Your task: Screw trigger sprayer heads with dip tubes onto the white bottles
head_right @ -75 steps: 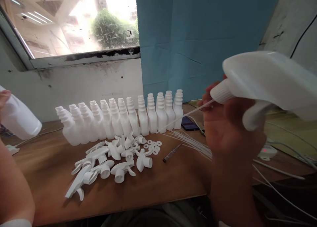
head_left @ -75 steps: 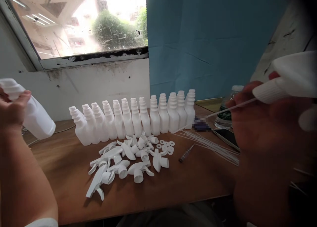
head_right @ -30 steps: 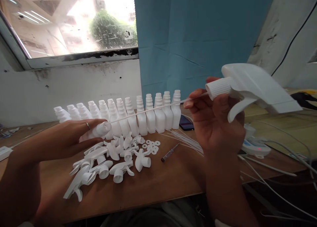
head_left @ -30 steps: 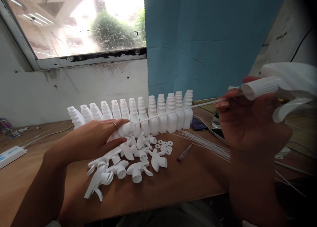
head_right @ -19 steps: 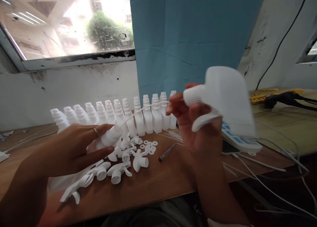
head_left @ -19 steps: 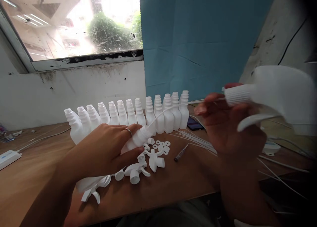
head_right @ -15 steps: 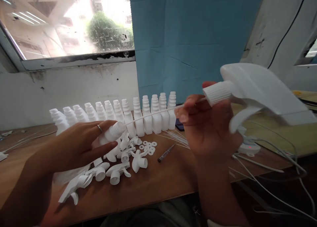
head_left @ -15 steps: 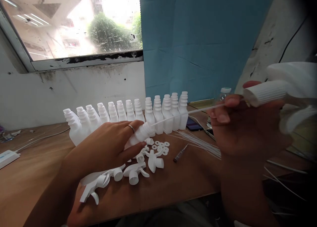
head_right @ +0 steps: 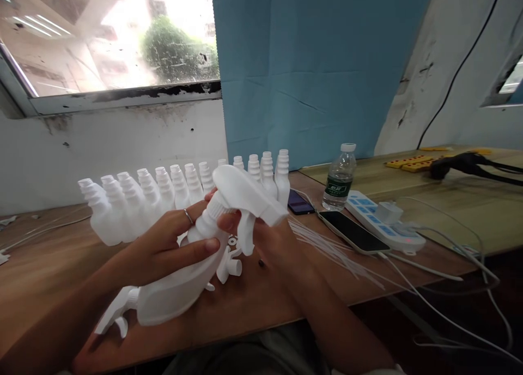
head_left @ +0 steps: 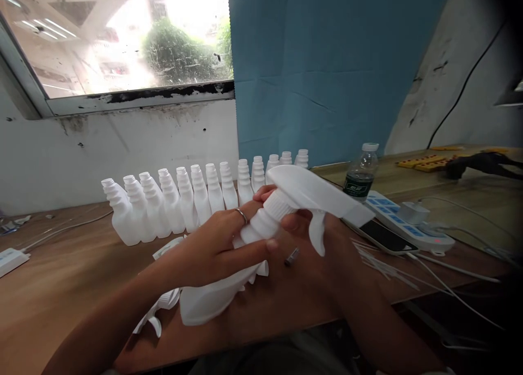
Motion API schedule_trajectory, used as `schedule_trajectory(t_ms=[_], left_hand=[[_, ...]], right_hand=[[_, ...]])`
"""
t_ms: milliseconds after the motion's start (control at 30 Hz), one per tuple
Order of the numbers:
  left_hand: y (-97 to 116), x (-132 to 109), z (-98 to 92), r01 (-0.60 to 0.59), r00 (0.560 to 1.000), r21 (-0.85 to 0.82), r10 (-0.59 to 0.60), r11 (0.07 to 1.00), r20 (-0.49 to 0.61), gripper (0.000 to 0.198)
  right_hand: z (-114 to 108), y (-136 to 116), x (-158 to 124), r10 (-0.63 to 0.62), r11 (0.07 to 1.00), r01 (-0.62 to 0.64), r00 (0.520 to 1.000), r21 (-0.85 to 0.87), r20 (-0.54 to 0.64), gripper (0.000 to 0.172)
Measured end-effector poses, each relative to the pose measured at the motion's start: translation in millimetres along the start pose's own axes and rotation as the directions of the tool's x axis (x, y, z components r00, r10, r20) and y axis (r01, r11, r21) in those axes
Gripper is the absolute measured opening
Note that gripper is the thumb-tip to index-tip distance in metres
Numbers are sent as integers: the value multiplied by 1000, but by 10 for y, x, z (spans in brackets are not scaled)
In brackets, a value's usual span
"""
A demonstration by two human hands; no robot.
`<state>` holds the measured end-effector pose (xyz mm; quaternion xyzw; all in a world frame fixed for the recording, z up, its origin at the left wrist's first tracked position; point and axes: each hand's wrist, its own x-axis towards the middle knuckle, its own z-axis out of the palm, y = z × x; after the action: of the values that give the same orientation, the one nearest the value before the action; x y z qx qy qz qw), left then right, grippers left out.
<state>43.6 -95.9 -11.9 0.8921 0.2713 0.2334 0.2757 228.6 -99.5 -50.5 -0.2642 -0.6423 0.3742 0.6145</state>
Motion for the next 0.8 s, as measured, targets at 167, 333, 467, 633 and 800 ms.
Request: schedule_trajectory(t_ms=[167,333,467,633,800], left_hand=[[-24,38,190,-33,999,-214,29,976,-25,22],[-83,81,325,31,996,-123,-40,992,-74,26],[-86,39,233,121,993,176,-117,977,-30,37],[-48,-158,-74,163,983,346,-181,924,19,44],[86,-331,-235,-15,942,298,113,954,-315,37]], right_hand=[[-2,5,3,53,958,-92,988,271,146,31],[66,105,18,-33,972,28,999,235,20,23],[119,163,15,-66,989,68,998,133,-18,31],[162,219,-12,-30,997,36,995,61,-96,44],[225,216,-9,-5,997,13,994,72,-110,44]])
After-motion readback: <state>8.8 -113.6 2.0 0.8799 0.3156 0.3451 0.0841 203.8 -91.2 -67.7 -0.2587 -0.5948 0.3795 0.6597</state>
